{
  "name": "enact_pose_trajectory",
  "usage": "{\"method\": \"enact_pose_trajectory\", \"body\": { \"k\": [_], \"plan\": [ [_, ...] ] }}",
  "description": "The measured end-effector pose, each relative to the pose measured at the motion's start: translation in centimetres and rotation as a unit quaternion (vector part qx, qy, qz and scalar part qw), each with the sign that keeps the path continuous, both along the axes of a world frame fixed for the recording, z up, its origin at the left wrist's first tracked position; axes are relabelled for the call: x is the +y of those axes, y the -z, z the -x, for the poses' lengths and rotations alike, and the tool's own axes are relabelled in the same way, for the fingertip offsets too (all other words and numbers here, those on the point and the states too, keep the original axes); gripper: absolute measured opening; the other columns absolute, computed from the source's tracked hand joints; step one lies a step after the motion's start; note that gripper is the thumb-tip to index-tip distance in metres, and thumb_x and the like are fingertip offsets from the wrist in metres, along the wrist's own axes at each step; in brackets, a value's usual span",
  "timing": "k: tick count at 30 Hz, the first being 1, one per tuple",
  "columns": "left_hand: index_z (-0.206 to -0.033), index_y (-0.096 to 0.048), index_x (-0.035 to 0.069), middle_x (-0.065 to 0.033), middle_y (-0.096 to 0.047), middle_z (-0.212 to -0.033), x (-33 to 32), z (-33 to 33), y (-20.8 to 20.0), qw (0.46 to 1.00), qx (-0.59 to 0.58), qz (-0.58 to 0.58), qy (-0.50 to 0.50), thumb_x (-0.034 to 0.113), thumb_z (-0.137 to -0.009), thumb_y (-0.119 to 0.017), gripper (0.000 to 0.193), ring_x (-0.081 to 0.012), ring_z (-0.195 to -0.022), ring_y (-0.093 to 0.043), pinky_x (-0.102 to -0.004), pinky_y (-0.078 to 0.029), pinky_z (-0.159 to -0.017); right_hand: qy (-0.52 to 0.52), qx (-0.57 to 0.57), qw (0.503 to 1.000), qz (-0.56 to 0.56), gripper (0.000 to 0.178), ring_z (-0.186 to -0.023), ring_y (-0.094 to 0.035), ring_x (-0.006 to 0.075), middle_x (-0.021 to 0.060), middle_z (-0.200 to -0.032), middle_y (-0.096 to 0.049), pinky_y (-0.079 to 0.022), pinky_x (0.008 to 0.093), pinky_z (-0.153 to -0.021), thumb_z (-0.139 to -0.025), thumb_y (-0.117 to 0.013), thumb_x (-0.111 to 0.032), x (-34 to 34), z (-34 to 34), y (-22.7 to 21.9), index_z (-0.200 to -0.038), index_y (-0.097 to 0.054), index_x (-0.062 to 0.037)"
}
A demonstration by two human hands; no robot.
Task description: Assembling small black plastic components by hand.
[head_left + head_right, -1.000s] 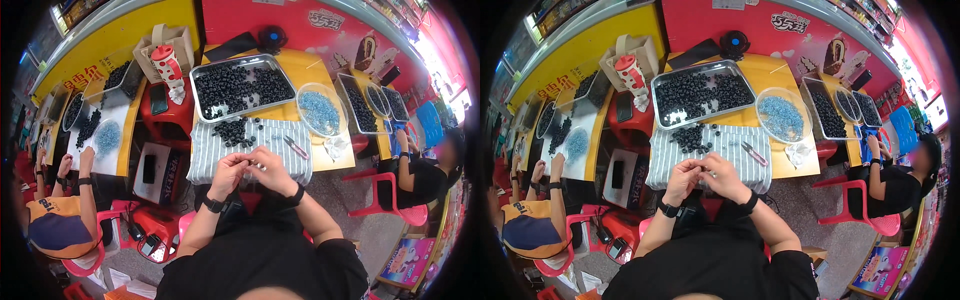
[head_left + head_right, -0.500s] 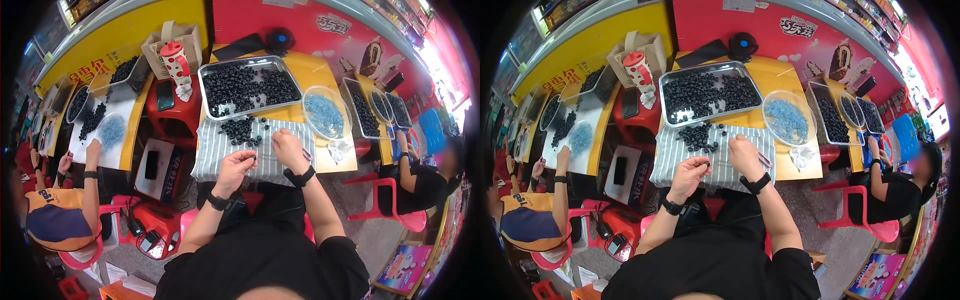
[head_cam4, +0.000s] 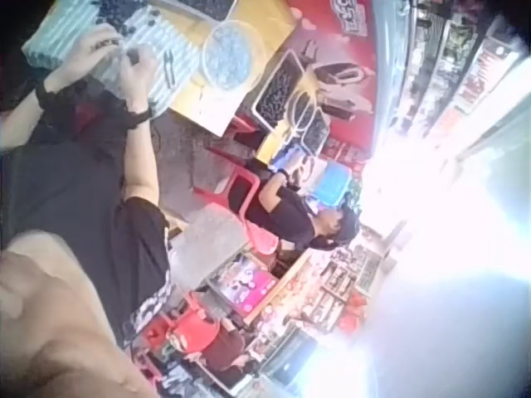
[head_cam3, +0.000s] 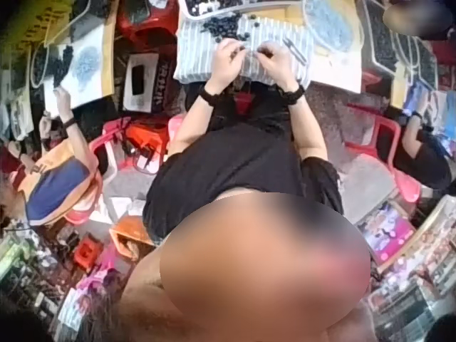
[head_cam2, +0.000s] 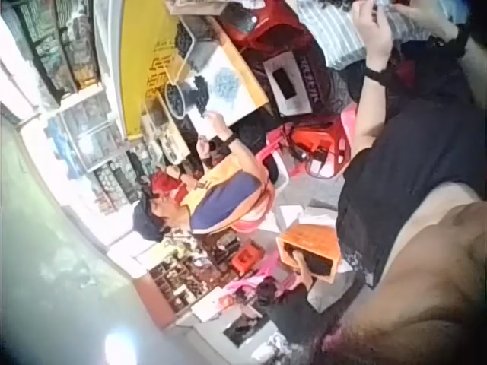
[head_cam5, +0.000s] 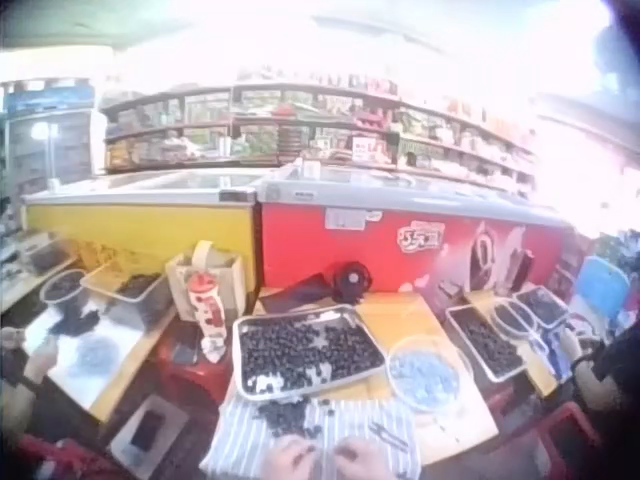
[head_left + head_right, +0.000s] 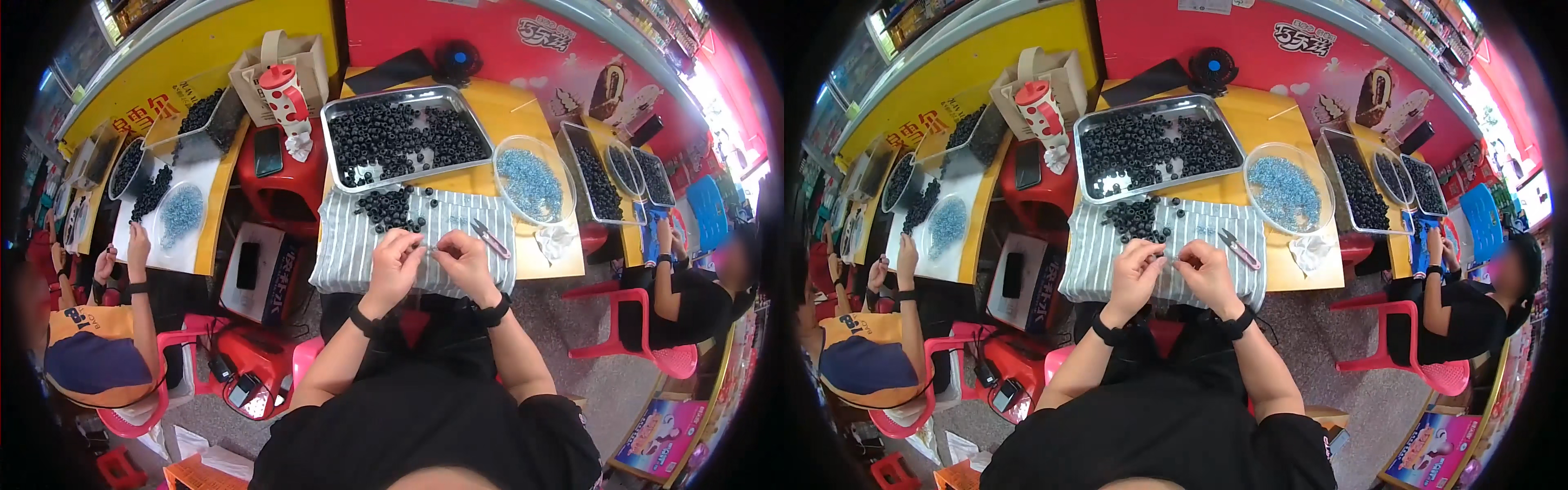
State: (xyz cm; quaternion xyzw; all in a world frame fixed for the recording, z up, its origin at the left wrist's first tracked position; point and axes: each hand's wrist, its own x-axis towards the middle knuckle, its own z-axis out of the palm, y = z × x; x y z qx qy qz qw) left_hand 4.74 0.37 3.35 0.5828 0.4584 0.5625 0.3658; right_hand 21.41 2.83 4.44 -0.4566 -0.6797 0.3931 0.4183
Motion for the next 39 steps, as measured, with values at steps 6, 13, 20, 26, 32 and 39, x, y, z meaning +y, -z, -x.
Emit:
{"method": "enact_pose_trajectory", "body": {
  "k": [6, 13, 20, 26, 32, 39],
  "plan": [
    [-0.103, -0.066, -0.004, -0.0040, -0.058, -0.097, 0.4, 0.3, 0.9, 0.980, -0.135, 0.074, 0.129, -0.003, -0.088, -0.061, 0.016, -0.0086, -0.076, -0.058, -0.0201, -0.047, -0.066, -0.011, 0.065, 0.998, 0.010, 0.008, -0.066, -0.057, 0.0059, 0.0019, -0.073, -0.061, -0.046, 0.0217, -0.058, -0.078, -0.068, 0.004, -0.9, 0.9, -0.5, -0.082, -0.062, 0.0013],
    [-0.103, -0.067, -0.004, -0.0037, -0.059, -0.096, 0.0, 0.6, 0.2, 0.975, -0.147, 0.086, 0.144, -0.004, -0.089, -0.059, 0.016, -0.0081, -0.077, -0.059, -0.0190, -0.047, -0.066, -0.023, 0.107, 0.993, 0.032, 0.008, -0.073, -0.061, 0.0096, 0.0056, -0.080, -0.062, -0.049, 0.0236, -0.063, -0.080, -0.066, 0.005, -1.4, 0.3, -0.2, -0.086, -0.063, 0.0034],
    [-0.103, -0.068, -0.002, -0.0038, -0.060, -0.093, 0.0, 0.8, 0.2, 0.985, -0.100, 0.050, 0.130, -0.006, -0.087, -0.059, 0.018, -0.0075, -0.075, -0.059, -0.0190, -0.046, -0.063, -0.015, 0.092, 0.996, 0.002, 0.006, -0.072, -0.061, 0.0103, 0.0060, -0.079, -0.061, -0.048, 0.0234, -0.063, -0.081, -0.063, 0.006, -1.9, 0.8, -1.1, -0.086, -0.064, 0.0041],
    [-0.100, -0.069, -0.002, -0.0035, -0.061, -0.091, -0.3, 0.4, -0.2, 0.984, -0.123, 0.063, 0.109, -0.004, -0.088, -0.060, 0.016, -0.0075, -0.073, -0.059, -0.0192, -0.046, -0.062, 0.014, 0.128, 0.992, 0.011, 0.007, -0.069, -0.059, 0.0098, 0.0060, -0.077, -0.060, -0.046, 0.0224, -0.060, -0.080, -0.062, 0.007, -2.2, 1.2, -0.7, -0.086, -0.064, 0.0037],
    [-0.097, -0.069, -0.003, -0.0037, -0.061, -0.089, -0.4, -0.1, 0.0, 0.990, -0.104, 0.046, 0.082, -0.002, -0.089, -0.060, 0.012, -0.0083, -0.068, -0.058, -0.0200, -0.046, -0.060, 0.032, 0.098, 0.992, -0.069, 0.008, -0.063, -0.056, 0.0103, 0.0061, -0.074, -0.059, -0.043, 0.0226, -0.056, -0.078, -0.061, 0.008, -2.1, 1.5, -0.6, -0.084, -0.063, 0.0023],
    [-0.087, -0.065, -0.004, -0.0038, -0.058, -0.078, 0.1, -0.4, -0.3, 0.996, -0.045, 0.054, 0.054, 0.006, -0.092, -0.059, 0.013, -0.0086, -0.061, -0.056, -0.0222, -0.044, -0.055, 0.039, 0.057, 0.990, -0.119, 0.009, -0.060, -0.056, 0.0128, 0.0076, -0.072, -0.058, -0.043, 0.0236, -0.054, -0.077, -0.059, 0.009, -2.0, 1.5, -1.5, -0.080, -0.060, 0.0019]
  ]
}}
